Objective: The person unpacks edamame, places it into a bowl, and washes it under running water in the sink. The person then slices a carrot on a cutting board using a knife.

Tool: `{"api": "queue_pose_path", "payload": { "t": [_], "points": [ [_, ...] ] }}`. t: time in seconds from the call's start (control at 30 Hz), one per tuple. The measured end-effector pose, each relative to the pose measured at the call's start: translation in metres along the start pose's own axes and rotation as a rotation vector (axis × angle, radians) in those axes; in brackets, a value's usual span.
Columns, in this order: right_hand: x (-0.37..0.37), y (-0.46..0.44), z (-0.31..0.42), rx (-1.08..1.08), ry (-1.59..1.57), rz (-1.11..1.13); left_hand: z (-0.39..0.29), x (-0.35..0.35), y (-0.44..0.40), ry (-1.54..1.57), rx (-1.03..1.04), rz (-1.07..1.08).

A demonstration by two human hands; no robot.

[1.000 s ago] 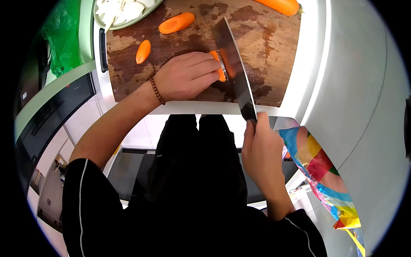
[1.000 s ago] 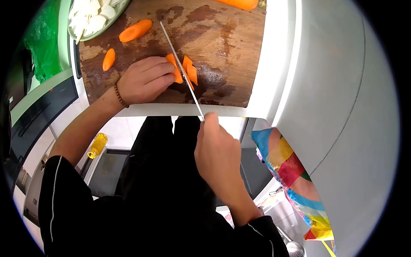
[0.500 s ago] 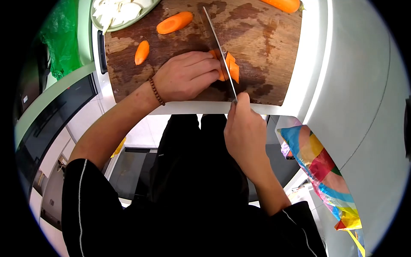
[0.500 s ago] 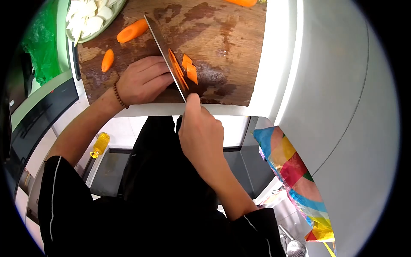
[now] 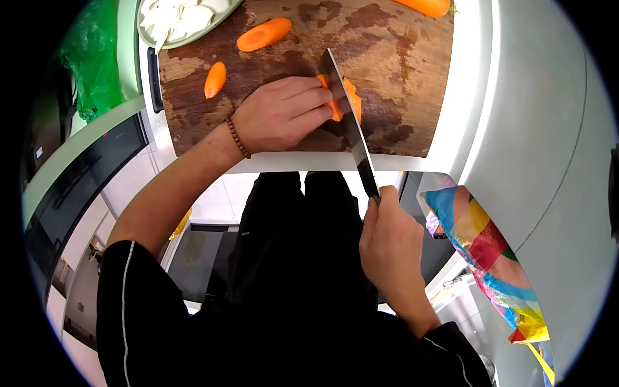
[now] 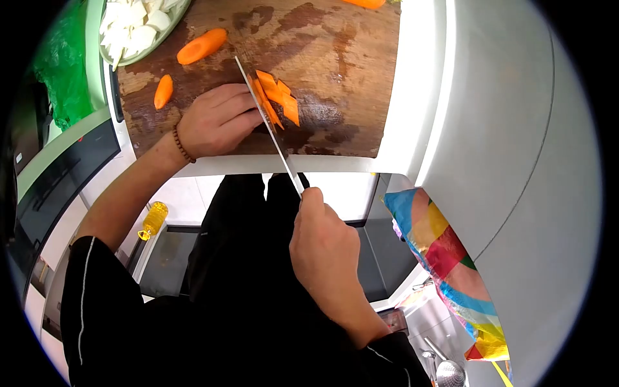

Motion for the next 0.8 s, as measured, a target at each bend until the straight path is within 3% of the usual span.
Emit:
{"api": "queue_pose_path", "payload": {
  "t": [0.17, 0.37, 0.8],
  "points": [
    [0.003, -0.002, -0.002, 0.027, -0.052, 0.016, 0.002, 0.000, -0.001, 0.019, 0.000, 0.029],
    [0.026, -0.051, 0.025, -0.159, -0.064, -0.141, 0.003, -0.007, -0.004, 0.053, -0.009, -0.012],
    [-0.001, -0.006, 0.004, -0.009, -0.050, -0.002, 0.001, -0.007, -0.001, 0.072, 0.053, -0.014]
  ]
}}
Point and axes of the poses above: each hand's wrist, its own y-axis away from the middle knuckle, its own x-axis out of the palm, z = x × y, the point moved 8 cm from there along -y, towards the middle knuckle, and after that the axes turned 15 degrees about x, right-handed, at the moved point
